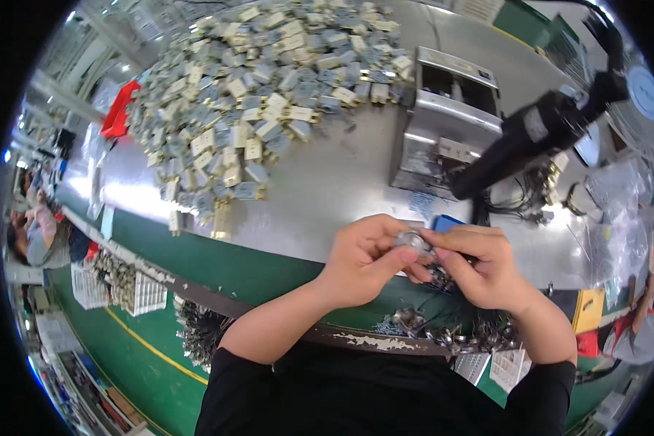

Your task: Assembling electronic components by fitting parts into metal housings and securing them using an electric screwdriver.

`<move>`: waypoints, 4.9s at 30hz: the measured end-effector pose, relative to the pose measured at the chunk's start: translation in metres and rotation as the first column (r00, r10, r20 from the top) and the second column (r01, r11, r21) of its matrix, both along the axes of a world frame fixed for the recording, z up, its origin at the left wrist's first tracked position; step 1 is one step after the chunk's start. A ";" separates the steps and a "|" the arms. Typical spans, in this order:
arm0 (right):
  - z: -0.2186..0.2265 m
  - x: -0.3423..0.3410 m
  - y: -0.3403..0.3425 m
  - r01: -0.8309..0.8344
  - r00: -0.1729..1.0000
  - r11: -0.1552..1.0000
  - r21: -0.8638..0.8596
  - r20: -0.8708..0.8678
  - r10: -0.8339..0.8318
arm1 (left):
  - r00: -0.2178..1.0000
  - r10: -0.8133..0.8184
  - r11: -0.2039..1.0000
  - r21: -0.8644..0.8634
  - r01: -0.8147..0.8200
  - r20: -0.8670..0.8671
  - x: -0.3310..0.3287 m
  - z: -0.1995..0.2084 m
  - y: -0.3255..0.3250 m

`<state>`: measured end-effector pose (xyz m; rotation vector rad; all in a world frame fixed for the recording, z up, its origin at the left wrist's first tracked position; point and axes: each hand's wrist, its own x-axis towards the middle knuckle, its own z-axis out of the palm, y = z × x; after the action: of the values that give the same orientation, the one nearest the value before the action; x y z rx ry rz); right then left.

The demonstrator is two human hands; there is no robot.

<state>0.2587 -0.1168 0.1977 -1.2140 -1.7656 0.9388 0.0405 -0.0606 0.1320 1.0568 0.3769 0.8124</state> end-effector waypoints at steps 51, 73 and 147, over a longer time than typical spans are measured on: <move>-0.027 0.028 -0.009 -0.034 0.720 0.994 -0.105 0.688 0.097 | 0.782 0.543 0.693 0.690 -0.212 -0.305 -0.087 0.018 0.005; -0.007 0.054 -0.007 0.124 0.935 0.992 0.034 0.331 -0.128 | 0.849 0.363 0.478 0.859 0.183 -0.383 -0.004 -0.018 0.036; -0.035 0.070 0.016 -0.038 0.830 0.843 -0.536 -0.486 -0.272 | 0.869 0.049 0.794 0.547 0.265 -0.492 0.027 -0.034 0.065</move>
<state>0.3284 -0.1005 0.1626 -1.1970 -0.9771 1.5803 0.0675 0.0045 0.0982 1.8899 0.4857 0.5503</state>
